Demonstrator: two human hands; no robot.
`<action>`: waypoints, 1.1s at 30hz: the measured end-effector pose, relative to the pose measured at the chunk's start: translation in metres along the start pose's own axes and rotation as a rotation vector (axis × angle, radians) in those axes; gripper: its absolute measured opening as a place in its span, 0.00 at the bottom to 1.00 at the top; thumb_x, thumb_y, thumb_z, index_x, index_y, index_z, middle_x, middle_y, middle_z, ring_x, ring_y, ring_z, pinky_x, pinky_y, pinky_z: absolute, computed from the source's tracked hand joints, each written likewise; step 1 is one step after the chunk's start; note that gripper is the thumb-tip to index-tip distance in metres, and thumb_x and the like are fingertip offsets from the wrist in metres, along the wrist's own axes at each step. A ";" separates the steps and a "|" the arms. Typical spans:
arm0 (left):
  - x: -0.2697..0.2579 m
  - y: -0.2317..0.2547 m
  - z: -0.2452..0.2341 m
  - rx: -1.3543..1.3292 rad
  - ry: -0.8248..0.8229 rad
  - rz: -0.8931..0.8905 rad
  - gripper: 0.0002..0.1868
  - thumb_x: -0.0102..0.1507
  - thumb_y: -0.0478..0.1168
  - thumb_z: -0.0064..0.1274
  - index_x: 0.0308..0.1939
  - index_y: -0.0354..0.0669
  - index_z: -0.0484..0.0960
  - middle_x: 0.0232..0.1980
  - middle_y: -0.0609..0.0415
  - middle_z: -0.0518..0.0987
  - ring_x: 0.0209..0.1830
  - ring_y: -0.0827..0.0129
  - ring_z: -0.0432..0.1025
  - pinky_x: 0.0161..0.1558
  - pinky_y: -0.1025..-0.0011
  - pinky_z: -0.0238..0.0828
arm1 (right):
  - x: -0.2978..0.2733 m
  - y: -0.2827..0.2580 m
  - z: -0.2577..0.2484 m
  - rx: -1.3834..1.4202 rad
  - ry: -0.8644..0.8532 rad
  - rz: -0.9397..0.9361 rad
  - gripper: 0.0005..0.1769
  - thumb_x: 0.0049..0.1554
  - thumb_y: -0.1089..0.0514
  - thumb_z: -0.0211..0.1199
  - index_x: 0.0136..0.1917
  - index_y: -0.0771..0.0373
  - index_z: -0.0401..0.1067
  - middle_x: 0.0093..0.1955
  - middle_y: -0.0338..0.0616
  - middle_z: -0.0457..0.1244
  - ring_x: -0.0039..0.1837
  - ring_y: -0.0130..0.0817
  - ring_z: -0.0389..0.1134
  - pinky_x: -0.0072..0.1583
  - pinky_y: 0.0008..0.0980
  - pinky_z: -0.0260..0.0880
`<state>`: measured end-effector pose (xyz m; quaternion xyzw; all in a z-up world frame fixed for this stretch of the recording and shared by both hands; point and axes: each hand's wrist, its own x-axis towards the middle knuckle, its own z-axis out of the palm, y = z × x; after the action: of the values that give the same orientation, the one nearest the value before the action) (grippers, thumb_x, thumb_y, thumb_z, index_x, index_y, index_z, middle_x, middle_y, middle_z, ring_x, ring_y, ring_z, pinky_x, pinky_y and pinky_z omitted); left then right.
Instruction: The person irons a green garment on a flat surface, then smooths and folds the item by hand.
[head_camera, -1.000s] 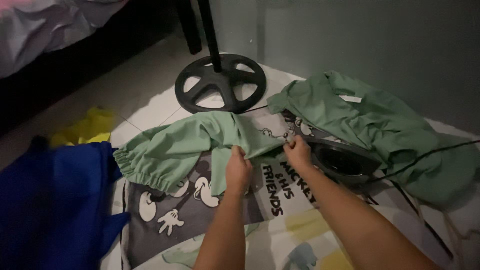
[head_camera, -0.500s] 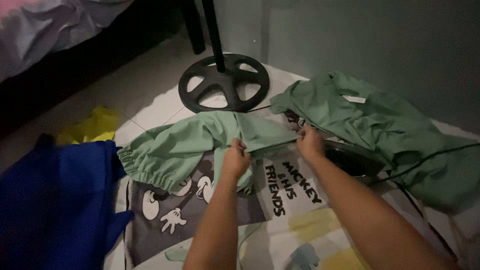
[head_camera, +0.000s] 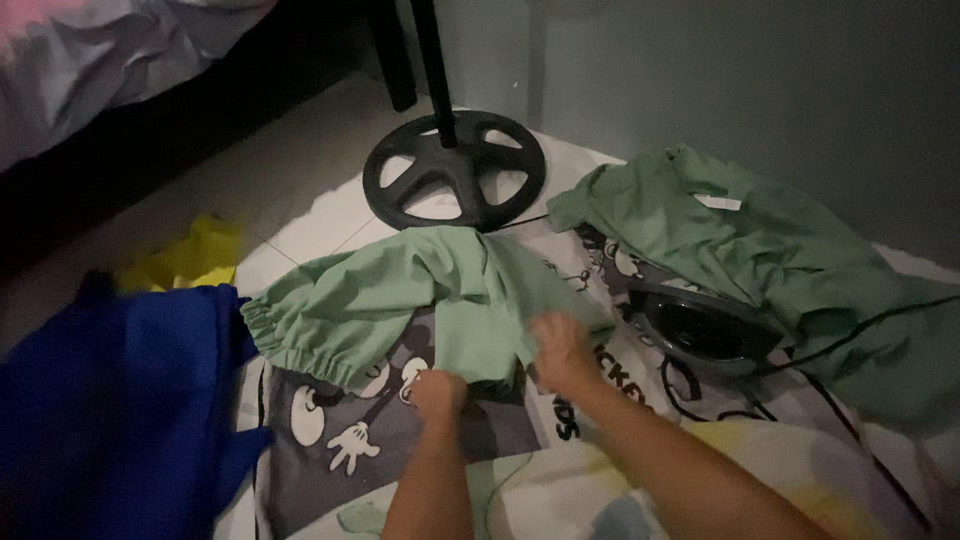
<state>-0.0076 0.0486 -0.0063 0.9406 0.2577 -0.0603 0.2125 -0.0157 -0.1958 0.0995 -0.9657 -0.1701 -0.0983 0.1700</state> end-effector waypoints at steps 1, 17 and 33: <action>-0.001 0.002 -0.004 -0.001 0.001 0.003 0.25 0.62 0.47 0.49 0.52 0.28 0.81 0.57 0.34 0.80 0.57 0.42 0.76 0.58 0.52 0.72 | -0.003 -0.012 -0.003 0.125 -0.044 -0.027 0.27 0.52 0.62 0.61 0.66 0.58 0.67 0.68 0.50 0.60 0.69 0.49 0.60 0.71 0.48 0.61; -0.031 0.161 -0.083 -1.062 -0.177 0.518 0.27 0.68 0.54 0.57 0.50 0.27 0.79 0.51 0.31 0.79 0.52 0.42 0.74 0.53 0.56 0.71 | 0.073 0.068 0.070 1.428 0.398 0.867 0.29 0.71 0.50 0.45 0.68 0.81 0.64 0.57 0.54 0.64 0.55 0.45 0.63 0.56 0.46 0.66; -0.054 0.151 -0.087 -0.634 0.080 0.434 0.40 0.58 0.39 0.62 0.70 0.34 0.58 0.68 0.30 0.63 0.67 0.33 0.61 0.65 0.50 0.62 | 0.044 0.109 -0.143 0.895 -0.226 0.870 0.36 0.61 0.45 0.64 0.75 0.63 0.57 0.74 0.46 0.54 0.73 0.45 0.55 0.69 0.54 0.53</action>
<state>0.0236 -0.0562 0.1405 0.8627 0.0667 0.1056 0.4901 0.0457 -0.3307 0.2108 -0.7864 0.1964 0.1630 0.5625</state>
